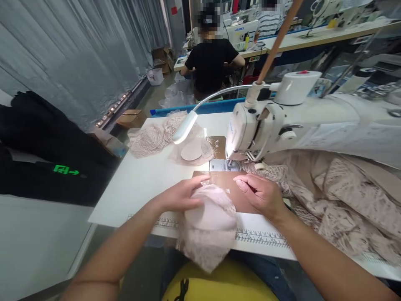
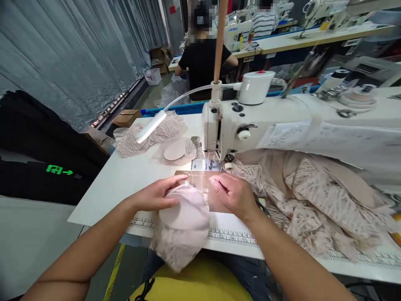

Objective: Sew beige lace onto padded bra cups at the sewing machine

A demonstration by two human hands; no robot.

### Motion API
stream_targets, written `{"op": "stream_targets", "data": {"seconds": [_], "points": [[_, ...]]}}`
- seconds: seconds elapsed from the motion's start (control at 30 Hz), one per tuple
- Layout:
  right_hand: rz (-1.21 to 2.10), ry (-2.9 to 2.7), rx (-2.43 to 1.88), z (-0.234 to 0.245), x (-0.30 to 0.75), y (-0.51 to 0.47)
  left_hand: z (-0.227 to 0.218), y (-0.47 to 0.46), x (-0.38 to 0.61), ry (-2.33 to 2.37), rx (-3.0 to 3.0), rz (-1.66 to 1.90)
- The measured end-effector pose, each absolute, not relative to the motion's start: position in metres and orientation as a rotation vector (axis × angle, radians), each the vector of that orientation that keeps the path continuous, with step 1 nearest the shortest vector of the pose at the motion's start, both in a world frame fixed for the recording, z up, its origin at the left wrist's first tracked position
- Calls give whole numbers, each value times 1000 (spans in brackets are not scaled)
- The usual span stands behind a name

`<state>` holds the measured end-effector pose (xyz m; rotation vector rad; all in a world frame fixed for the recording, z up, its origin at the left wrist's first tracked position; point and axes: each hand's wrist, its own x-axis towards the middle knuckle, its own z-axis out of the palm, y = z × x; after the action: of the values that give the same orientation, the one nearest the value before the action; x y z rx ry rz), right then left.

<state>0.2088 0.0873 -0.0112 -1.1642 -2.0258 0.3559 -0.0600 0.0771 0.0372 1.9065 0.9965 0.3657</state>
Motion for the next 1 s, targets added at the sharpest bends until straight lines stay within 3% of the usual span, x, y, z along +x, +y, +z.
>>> {"op": "stream_targets", "data": {"seconds": [0.2,0.47,0.7,1.0], "points": [[491,-2286,-969,-4,209,84,8,120,-8,1202,2229,363],[326,-2405,-1166,-8,204,87,18,139,1,1480,2496,423],[234,-2386,-1265,-9,205,87,19,111,11,1079,2875,228],[219,-2385,-1509,-12,203,92,9,122,11,1044,2869,166]]}}
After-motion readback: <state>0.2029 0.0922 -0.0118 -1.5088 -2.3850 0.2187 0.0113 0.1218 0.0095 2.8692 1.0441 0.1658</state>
